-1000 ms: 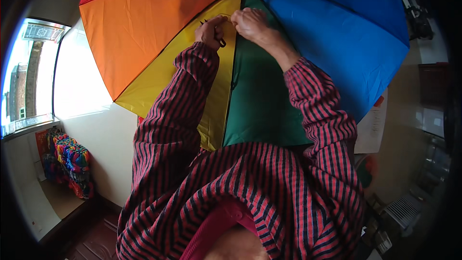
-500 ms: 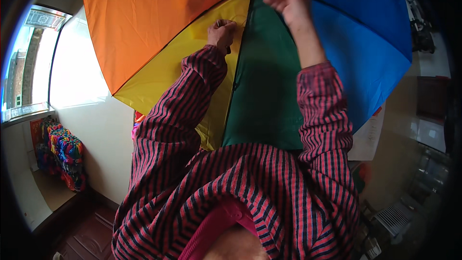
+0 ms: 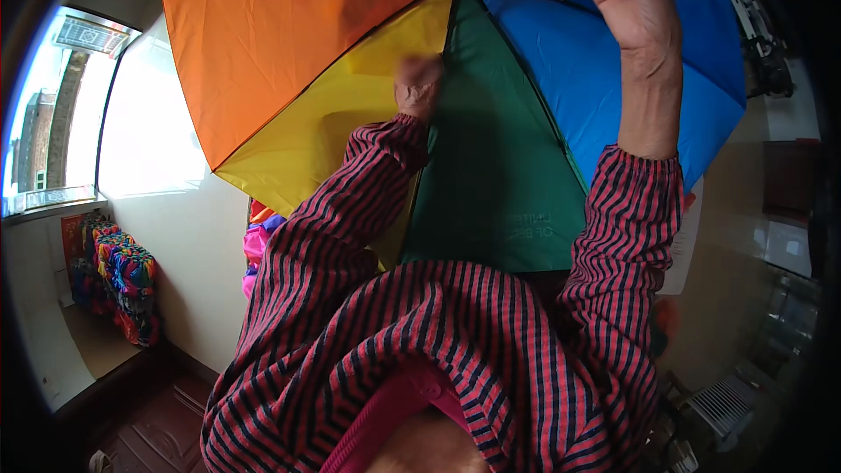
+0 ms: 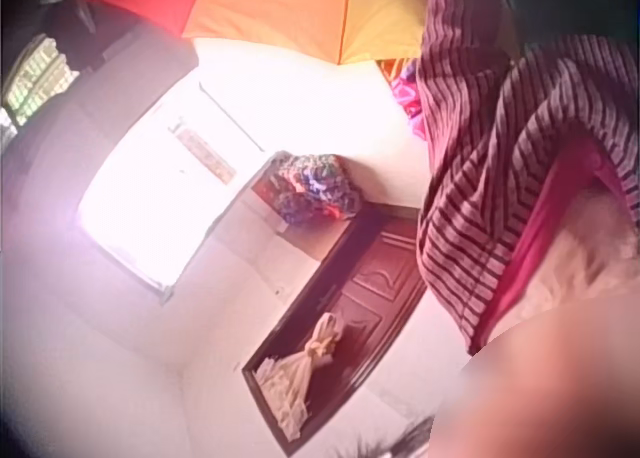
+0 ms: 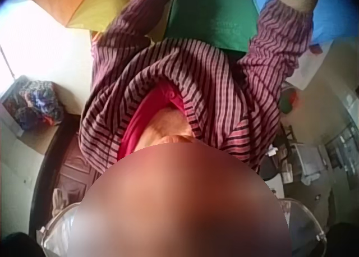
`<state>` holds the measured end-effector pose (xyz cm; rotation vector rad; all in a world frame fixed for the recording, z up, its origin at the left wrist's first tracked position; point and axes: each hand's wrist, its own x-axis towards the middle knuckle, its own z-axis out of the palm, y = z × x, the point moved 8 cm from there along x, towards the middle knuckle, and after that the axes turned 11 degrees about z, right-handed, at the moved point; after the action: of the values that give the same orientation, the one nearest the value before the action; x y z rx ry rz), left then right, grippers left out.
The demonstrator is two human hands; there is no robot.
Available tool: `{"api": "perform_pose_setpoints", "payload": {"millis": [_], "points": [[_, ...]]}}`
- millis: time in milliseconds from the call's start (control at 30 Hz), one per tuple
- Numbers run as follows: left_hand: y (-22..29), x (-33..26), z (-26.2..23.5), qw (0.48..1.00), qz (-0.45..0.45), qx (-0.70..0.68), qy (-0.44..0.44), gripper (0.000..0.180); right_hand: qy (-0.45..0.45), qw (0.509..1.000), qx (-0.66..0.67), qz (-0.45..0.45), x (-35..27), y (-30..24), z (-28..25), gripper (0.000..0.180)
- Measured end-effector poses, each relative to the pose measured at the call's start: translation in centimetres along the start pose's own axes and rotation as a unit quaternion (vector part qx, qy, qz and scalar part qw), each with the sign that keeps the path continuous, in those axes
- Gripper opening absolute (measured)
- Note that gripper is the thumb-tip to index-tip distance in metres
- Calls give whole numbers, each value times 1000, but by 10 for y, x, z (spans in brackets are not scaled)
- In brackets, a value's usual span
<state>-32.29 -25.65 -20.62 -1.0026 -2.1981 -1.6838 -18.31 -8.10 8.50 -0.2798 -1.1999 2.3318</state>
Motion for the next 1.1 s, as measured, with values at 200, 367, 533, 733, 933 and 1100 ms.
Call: {"api": "perform_pose_setpoints", "payload": {"millis": [200,367,533,733,933,1100], "points": [[29,-3,-2,993,8,108,-51,25,92,886,-232,-392,-43,-45,40,10],[53,19,5,967,169,134,-139,24,69,786,-313,-529,-11,-14,7,13],[9,47,-5,996,-30,-42,-68,16,-143,728,-659,-127,58,137,-29,6],[9,38,8,850,-345,-396,32,10,-65,587,-794,-145,51,217,-24,13],[11,32,22,797,-353,-490,20,7,-30,699,-710,84,70,218,-49,9],[3,21,26,865,-340,-368,-5,7,-84,898,-424,79,66,172,-24,7]]}}
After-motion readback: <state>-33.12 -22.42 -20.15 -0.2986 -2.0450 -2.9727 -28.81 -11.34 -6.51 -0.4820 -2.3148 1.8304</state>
